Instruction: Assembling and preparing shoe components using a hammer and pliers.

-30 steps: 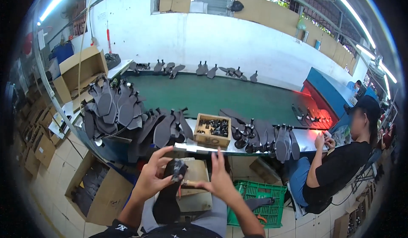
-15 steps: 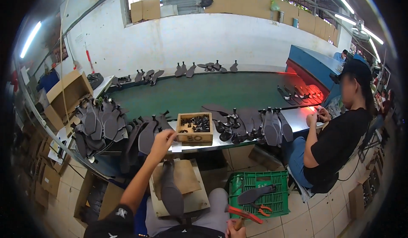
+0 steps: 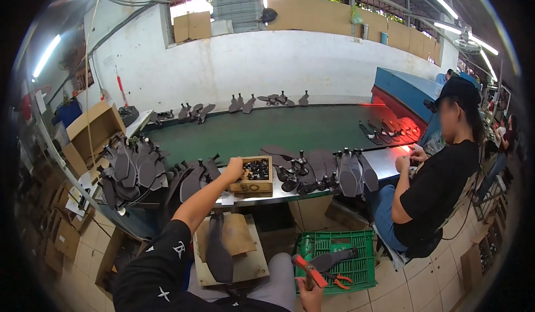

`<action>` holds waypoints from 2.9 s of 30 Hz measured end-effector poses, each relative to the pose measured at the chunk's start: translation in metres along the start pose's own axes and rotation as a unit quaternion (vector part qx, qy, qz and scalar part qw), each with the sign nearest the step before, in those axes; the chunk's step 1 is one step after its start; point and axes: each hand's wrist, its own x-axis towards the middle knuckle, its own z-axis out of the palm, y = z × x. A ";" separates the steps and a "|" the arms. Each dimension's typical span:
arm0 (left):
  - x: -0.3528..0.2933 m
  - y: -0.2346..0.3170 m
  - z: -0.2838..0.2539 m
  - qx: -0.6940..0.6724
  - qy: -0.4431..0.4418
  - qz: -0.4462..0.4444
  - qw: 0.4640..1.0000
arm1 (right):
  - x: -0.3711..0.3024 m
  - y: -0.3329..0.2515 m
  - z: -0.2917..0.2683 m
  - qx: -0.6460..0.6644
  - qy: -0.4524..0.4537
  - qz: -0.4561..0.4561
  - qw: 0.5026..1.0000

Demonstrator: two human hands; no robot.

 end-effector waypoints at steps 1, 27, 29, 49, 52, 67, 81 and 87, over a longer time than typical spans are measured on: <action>-0.003 -0.003 -0.002 -0.013 0.010 -0.013 1.000 | 0.013 -0.008 0.010 -0.012 -0.017 -0.122 0.992; -0.234 0.160 -0.224 -0.803 0.112 -0.156 0.564 | 0.031 -0.228 0.145 0.175 -0.282 -0.179 0.926; -0.253 0.165 -0.232 -0.787 0.128 -0.131 0.589 | 0.010 -0.235 0.161 0.166 -0.304 -0.162 0.924; -0.280 0.050 -0.126 -0.371 0.126 -0.088 0.916 | 0.088 -0.155 0.249 -0.046 -0.322 -0.291 0.900; -0.284 0.053 -0.128 -0.386 0.136 -0.085 0.908 | 0.088 -0.152 0.249 -0.082 -0.348 -0.308 0.882; -0.280 0.045 -0.136 -0.457 0.093 -0.105 0.878 | 0.047 -0.188 0.218 -0.126 -0.323 -0.255 0.903; -0.283 0.038 -0.134 -0.488 0.039 -0.125 0.863 | -0.010 -0.223 0.172 -0.247 -0.293 -0.460 0.801; -0.293 0.048 -0.134 -0.282 -0.022 -0.106 0.953 | 0.005 -0.188 0.183 -0.247 -0.246 -0.519 0.781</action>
